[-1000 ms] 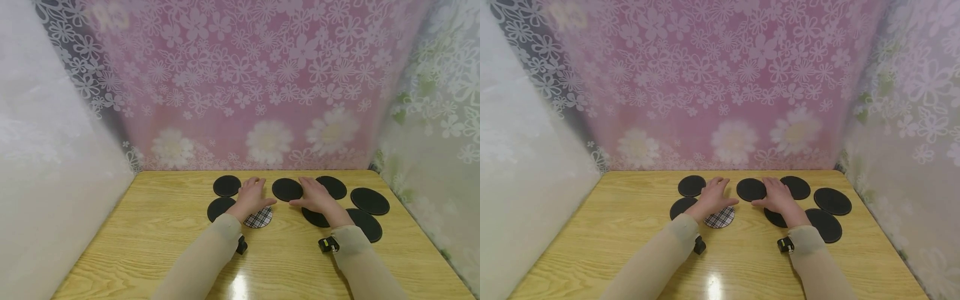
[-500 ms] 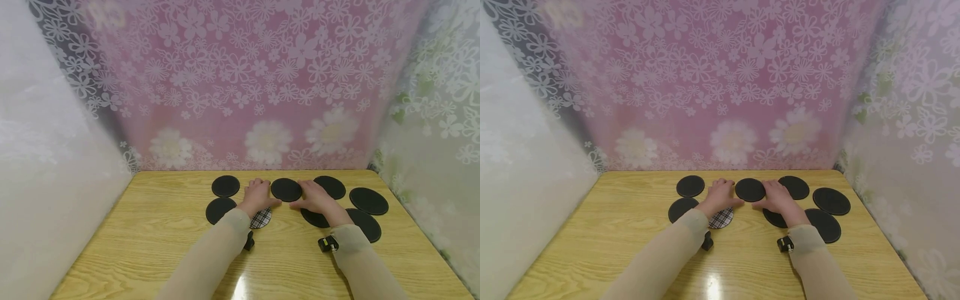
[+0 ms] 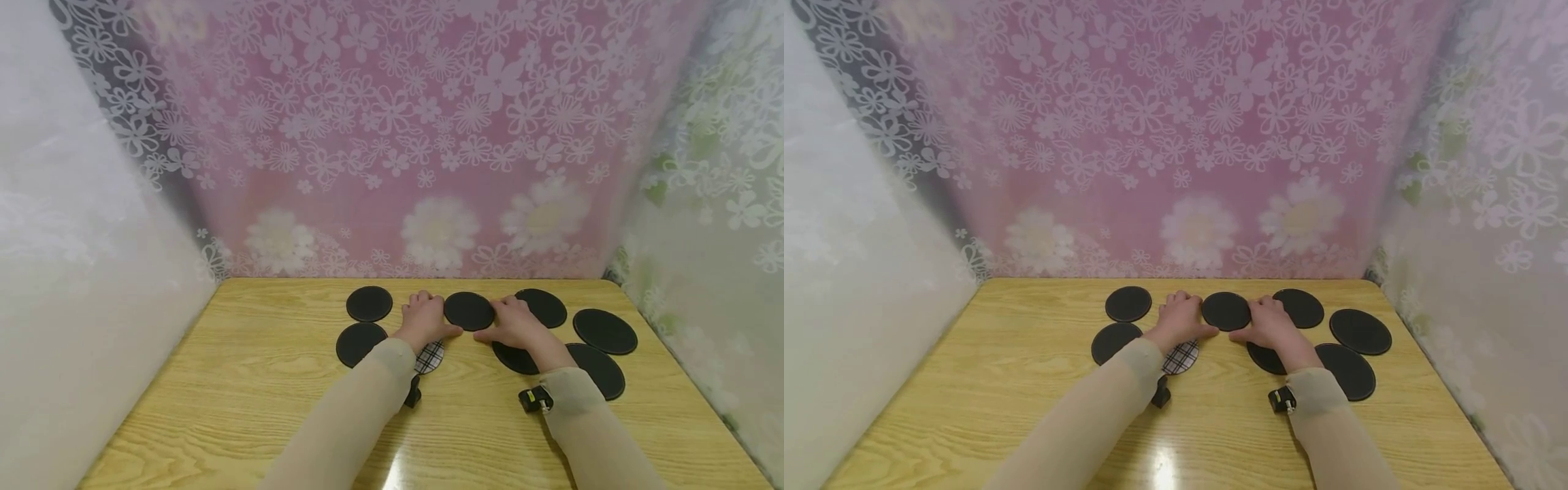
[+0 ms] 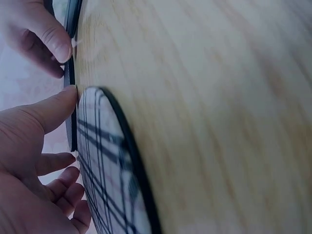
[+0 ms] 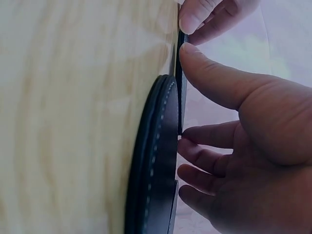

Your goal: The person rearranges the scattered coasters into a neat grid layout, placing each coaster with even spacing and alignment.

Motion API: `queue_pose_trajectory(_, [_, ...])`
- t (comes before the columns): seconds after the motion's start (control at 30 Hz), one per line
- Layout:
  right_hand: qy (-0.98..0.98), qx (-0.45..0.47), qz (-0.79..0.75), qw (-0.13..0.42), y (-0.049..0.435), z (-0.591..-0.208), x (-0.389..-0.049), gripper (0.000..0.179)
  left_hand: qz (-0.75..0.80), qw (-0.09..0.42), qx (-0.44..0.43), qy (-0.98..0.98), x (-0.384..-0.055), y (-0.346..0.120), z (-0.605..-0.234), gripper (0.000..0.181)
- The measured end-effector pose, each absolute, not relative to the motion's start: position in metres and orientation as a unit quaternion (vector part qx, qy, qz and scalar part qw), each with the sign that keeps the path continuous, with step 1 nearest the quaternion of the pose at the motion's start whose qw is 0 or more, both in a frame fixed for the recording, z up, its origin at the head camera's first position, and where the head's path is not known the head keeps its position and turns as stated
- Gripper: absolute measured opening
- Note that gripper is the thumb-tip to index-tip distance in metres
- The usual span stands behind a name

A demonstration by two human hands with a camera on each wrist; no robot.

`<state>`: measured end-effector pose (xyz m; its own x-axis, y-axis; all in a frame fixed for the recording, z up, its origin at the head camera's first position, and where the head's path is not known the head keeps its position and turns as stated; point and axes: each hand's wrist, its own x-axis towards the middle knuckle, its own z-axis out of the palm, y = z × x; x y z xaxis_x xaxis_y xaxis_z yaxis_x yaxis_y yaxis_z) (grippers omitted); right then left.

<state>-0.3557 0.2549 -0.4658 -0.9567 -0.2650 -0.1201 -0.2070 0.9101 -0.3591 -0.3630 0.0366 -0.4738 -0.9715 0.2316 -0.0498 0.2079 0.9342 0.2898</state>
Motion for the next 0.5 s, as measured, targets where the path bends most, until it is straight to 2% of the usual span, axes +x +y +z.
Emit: queue_pose_trajectory(0.5, [0.98,-0.089,-0.162,0.077,0.256,-0.466,-0.358,0.085,0.181,0.035,0.081,0.98,-0.363,0.048,-0.478,0.067])
